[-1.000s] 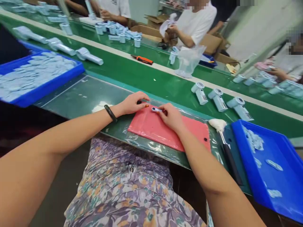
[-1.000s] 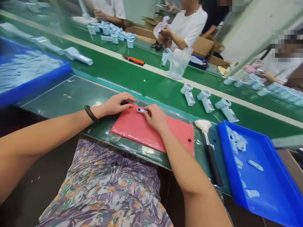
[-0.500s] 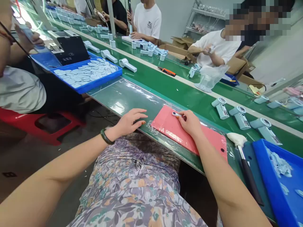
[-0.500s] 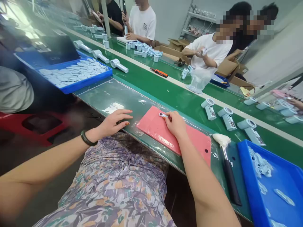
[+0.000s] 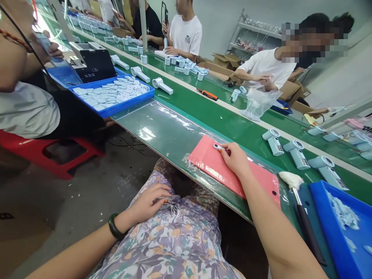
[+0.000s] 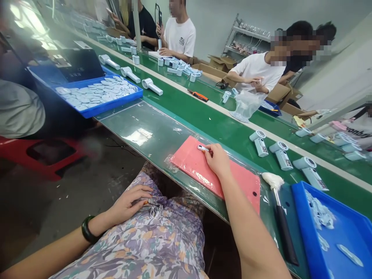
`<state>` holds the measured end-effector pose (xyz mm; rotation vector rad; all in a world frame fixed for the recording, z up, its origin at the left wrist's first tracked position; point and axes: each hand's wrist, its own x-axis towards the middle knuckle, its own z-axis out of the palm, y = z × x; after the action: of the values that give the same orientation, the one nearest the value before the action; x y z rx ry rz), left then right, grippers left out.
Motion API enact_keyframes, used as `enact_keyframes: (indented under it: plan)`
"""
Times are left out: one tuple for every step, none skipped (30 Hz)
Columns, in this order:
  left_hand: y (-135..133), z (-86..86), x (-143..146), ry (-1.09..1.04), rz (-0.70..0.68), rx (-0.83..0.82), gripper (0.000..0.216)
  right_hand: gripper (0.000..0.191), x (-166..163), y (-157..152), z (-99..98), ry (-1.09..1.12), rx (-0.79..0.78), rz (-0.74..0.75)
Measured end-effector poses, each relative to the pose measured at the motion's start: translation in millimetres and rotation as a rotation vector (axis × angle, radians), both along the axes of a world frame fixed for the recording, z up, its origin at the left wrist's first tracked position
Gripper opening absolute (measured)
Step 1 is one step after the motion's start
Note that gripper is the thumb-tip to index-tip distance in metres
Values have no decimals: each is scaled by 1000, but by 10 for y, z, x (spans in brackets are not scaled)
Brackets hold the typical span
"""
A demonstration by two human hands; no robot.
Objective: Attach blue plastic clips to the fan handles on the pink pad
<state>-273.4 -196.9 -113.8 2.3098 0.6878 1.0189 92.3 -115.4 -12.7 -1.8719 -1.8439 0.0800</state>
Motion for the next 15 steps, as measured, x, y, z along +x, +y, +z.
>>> enact_keyframes:
  plan:
    - [19, 25, -12, 0, 5, -5, 24, 23, 7, -2, -11, 2, 3, 6]
    - [45, 69, -30, 0, 4, -3, 23, 24, 14, -4, -21, 6, 8, 13]
    - [79, 133, -55, 1, 0, 6, 23, 24, 18, -7, -29, 9, 14, 22]
    - [122, 219, -86, 1, -9, 19, 23, 24, 21, -11, -35, 13, 20, 31]
    - [178, 326, -124, -4, -19, 37, 23, 24, 22, -15, -38, 17, 28, 41]
    - [250, 451, -169, -12, -29, 61, 23, 25, 21, -20, -39, 21, 37, 51]
    - [341, 590, -220, -20, -34, 90, 23, 26, 19, -25, -39, 26, 47, 60]
    - [457, 737, -275, -28, -30, 127, 23, 27, 15, -30, -40, 31, 59, 70]
    - [599, 888, -334, -30, -10, 169, 23, 27, 11, -34, -44, 36, 70, 77]
    - [770, 1035, -394, -24, 27, 214, 24, 28, 7, -36, -51, 39, 76, 85]
    - [970, 1174, -451, -6, 82, 259, 24, 28, 3, -35, -64, 41, 77, 89]
    - [1198, 1300, -502, 25, 148, 297, 24, 29, -2, -33, -82, 40, 74, 91]
    - [1452, 1410, -541, 80, 227, 323, 25, 29, -6, -30, -103, 38, 68, 89]
    - [1728, 1503, -563, 154, 305, 335, 27, 30, -10, -25, -127, 34, 62, 86]
    - [2022, 1578, -565, 237, 375, 333, 32, 31, -13, -20, -150, 29, 59, 82]
